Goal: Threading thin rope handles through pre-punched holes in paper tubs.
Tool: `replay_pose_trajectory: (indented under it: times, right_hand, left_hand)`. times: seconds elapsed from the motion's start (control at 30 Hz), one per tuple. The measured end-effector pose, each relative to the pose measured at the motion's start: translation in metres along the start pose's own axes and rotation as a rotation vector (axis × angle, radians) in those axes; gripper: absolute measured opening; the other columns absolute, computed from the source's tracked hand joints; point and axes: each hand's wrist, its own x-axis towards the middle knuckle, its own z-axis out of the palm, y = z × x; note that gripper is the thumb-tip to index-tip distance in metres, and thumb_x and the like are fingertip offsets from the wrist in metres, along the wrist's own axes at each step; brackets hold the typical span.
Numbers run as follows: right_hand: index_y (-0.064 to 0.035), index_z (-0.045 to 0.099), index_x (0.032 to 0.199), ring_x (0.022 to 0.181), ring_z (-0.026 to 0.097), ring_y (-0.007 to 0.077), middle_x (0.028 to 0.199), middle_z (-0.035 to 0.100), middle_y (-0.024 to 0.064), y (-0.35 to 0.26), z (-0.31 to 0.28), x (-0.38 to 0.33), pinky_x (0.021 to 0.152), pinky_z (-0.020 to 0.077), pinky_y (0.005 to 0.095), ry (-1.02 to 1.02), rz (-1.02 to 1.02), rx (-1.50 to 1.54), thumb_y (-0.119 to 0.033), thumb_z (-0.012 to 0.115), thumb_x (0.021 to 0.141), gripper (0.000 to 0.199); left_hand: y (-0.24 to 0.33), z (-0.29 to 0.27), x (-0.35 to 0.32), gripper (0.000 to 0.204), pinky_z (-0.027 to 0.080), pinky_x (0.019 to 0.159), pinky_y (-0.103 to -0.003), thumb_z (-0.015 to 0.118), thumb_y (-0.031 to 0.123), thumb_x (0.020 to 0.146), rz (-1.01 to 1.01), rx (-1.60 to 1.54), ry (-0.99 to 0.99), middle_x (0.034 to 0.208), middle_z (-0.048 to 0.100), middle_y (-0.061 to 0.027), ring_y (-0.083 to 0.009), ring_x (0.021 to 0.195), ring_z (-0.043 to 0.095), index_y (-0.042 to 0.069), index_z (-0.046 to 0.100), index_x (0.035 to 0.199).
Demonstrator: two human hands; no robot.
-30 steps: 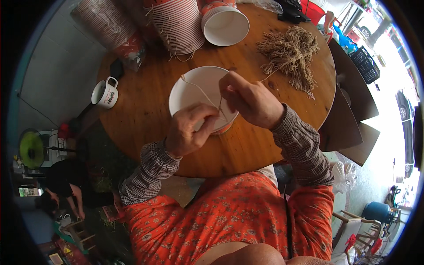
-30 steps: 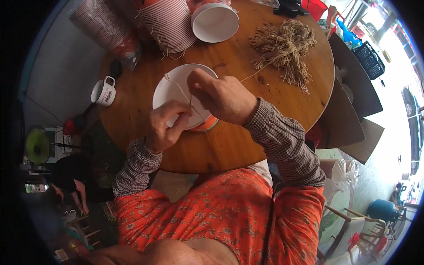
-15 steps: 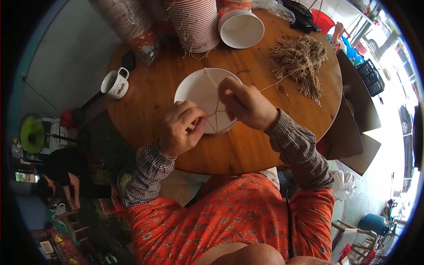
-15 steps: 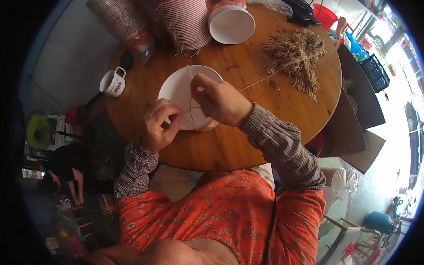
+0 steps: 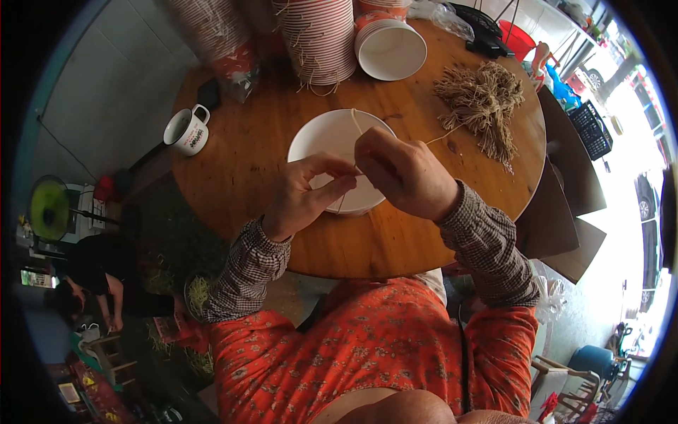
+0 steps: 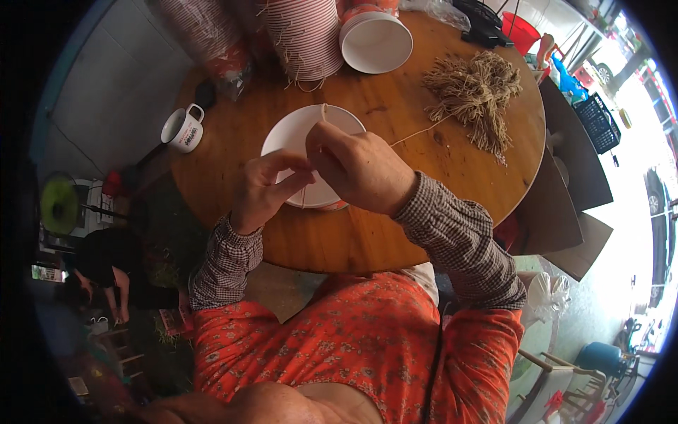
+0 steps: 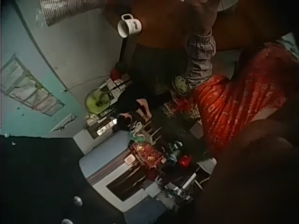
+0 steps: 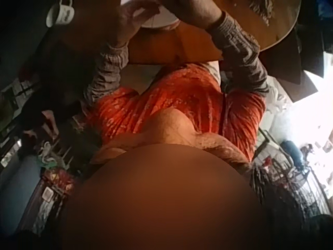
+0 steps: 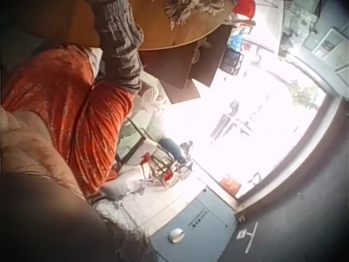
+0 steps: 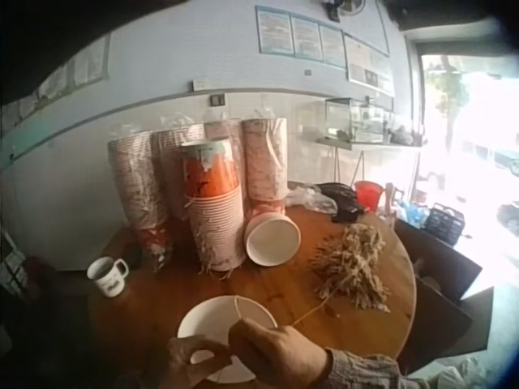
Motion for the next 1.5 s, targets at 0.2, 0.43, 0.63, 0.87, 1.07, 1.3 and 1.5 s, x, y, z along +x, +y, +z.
replay_pose_trajectory:
  times: [0.2,0.43,0.63,0.87,1.07,1.3,1.5]
  right_hand:
    - [-0.0027,0.056,0.098,0.068,0.063,0.0273,0.080,0.061,0.0113,0.012,-0.002,-0.002,0.059,0.0511,0.0350,0.007,-0.169,-0.135,-0.007,0.060,0.085,0.015]
    - [-0.0038,0.055,0.094,0.072,0.059,0.0213,0.076,0.051,0.0058,0.001,0.011,-0.002,0.056,0.0510,0.0344,0.042,-0.385,-0.611,-0.013,0.061,0.074,0.023]
    - [-0.0031,0.050,0.087,0.070,0.058,0.0238,0.077,0.052,0.0075,0.023,-0.012,0.011,0.055,0.0491,0.0349,0.299,-0.335,-0.772,-0.009,0.060,0.076,0.016]
    - [-0.0058,0.052,0.087,0.071,0.059,0.0270,0.076,0.052,0.0085,0.047,-0.021,-0.003,0.057,0.0490,0.0381,0.331,-0.134,-0.685,-0.008,0.059,0.081,0.010]
    - [-0.0072,0.060,0.094,0.076,0.061,0.0263,0.084,0.059,0.0069,0.062,-0.020,-0.055,0.059,0.0503,0.0375,0.265,0.054,-0.667,-0.010,0.061,0.084,0.011]
    - [0.0026,0.052,0.123,0.097,0.064,0.0290,0.130,0.050,0.0238,0.056,0.037,-0.107,0.076,0.0556,0.0360,0.000,-0.187,-0.419,-0.009,0.063,0.080,0.046]
    - [-0.0021,0.058,0.112,0.090,0.065,0.0325,0.115,0.059,0.0166,0.098,0.011,-0.102,0.070,0.0557,0.0373,0.393,-0.029,-0.377,0.001,0.061,0.079,0.033]
  left_hand:
    - [0.002,-0.004,-0.004,0.012,0.050,0.077,-0.025,0.065,0.008,0.088,-0.113,-0.195,0.027,0.086,0.068,-0.0056,-0.0094,0.081,0.063,-0.002,0.064,0.094]
    - [0.000,-0.002,-0.015,0.009,0.048,0.074,-0.029,0.067,0.010,0.084,-0.053,0.090,0.143,0.083,0.066,-0.0058,-0.0138,0.079,0.063,0.002,0.065,0.086]
    - [-0.006,0.001,-0.033,0.007,0.044,0.079,-0.034,0.069,0.006,0.077,0.110,0.332,0.165,0.080,0.064,-0.0044,-0.0217,0.076,0.060,0.006,0.063,0.081]
    - [-0.010,0.005,-0.033,0.011,0.043,0.086,-0.038,0.072,0.006,0.076,0.300,0.562,0.104,0.082,0.063,-0.0038,-0.0218,0.082,0.061,0.007,0.063,0.084]
    - [-0.014,0.008,-0.028,0.021,0.046,0.084,-0.038,0.074,0.010,0.072,0.552,0.864,0.112,0.089,0.062,-0.0005,-0.0187,0.085,0.059,0.009,0.063,0.091]
    - [-0.016,0.005,-0.006,0.023,0.048,0.071,-0.034,0.073,0.001,0.071,0.529,0.957,0.134,0.088,0.064,-0.0051,-0.0224,0.077,0.060,0.006,0.063,0.091]
    - [-0.030,-0.011,0.048,0.019,0.051,0.066,-0.035,0.069,0.001,0.079,0.525,0.838,0.356,0.089,0.062,-0.0085,-0.0278,0.079,0.062,0.005,0.060,0.095]
